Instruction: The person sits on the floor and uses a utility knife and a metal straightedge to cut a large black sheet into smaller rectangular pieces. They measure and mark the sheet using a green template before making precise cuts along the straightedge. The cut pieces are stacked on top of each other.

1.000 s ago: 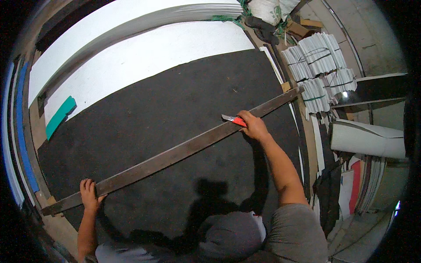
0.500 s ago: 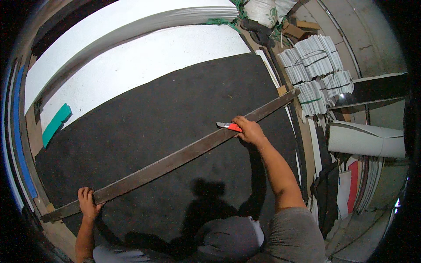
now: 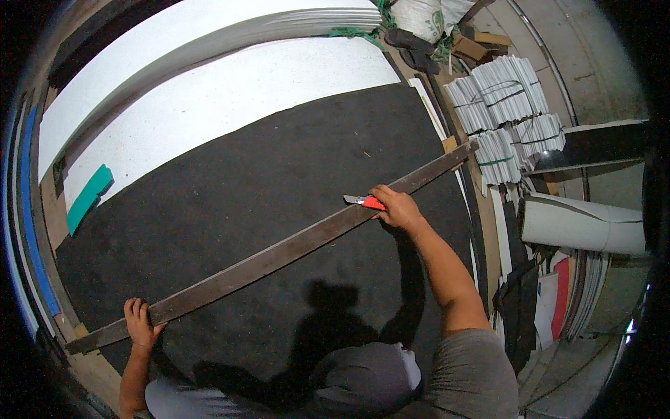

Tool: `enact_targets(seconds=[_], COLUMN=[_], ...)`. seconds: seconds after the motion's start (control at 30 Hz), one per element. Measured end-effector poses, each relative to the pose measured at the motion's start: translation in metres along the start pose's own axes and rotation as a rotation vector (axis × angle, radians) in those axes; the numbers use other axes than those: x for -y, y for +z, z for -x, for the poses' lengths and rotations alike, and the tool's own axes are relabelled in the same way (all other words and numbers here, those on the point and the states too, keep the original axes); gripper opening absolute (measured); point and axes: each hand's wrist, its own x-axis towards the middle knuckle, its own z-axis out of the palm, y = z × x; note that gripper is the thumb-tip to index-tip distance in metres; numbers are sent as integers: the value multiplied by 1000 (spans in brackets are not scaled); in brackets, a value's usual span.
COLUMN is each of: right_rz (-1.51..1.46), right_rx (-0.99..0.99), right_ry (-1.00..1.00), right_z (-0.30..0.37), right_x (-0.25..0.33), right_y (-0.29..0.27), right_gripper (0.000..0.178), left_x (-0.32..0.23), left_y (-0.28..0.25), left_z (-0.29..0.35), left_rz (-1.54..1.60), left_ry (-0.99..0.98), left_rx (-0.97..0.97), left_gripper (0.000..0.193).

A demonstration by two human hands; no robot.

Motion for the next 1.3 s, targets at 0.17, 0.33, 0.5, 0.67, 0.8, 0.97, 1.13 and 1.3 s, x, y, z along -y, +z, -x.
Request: enact_targets(seconds=[0.17, 0.33, 0.5, 0.67, 0.8, 0.97, 1.13, 1.3], right_rz=[-48, -78, -45, 0, -96, -235, -182, 38], right_rx=[-2, -33, 84, 51, 68, 59, -142, -50], right_ry=[-27, -53, 26, 22, 104, 211, -102, 94], right_z=[-1, -3, -5, -3, -11, -5, -60, -86], right_x=[5, -7, 5, -3, 56, 160, 294, 361], right_y=[-8, 5, -9, -6, -26, 23, 68, 101], right_gripper=[62, 63, 74, 73, 77, 48, 20, 20], left_x=[-8, -3, -39, -45, -41, -39, -33, -33], left_y=[-10, -8, -44, -31, -33, -35, -31, -30], left_z=[-2, -11, -65, -73, -64, -73, -67, -70], left_rz=[49, 51, 48, -19, -4, 8, 23, 62], left_ry=[-20, -33, -305, -224, -275, -268, -227, -229], left_rx=[18, 7, 187, 87, 127, 172, 166, 179], left_gripper=[77, 85, 84, 97, 99, 101, 103, 102])
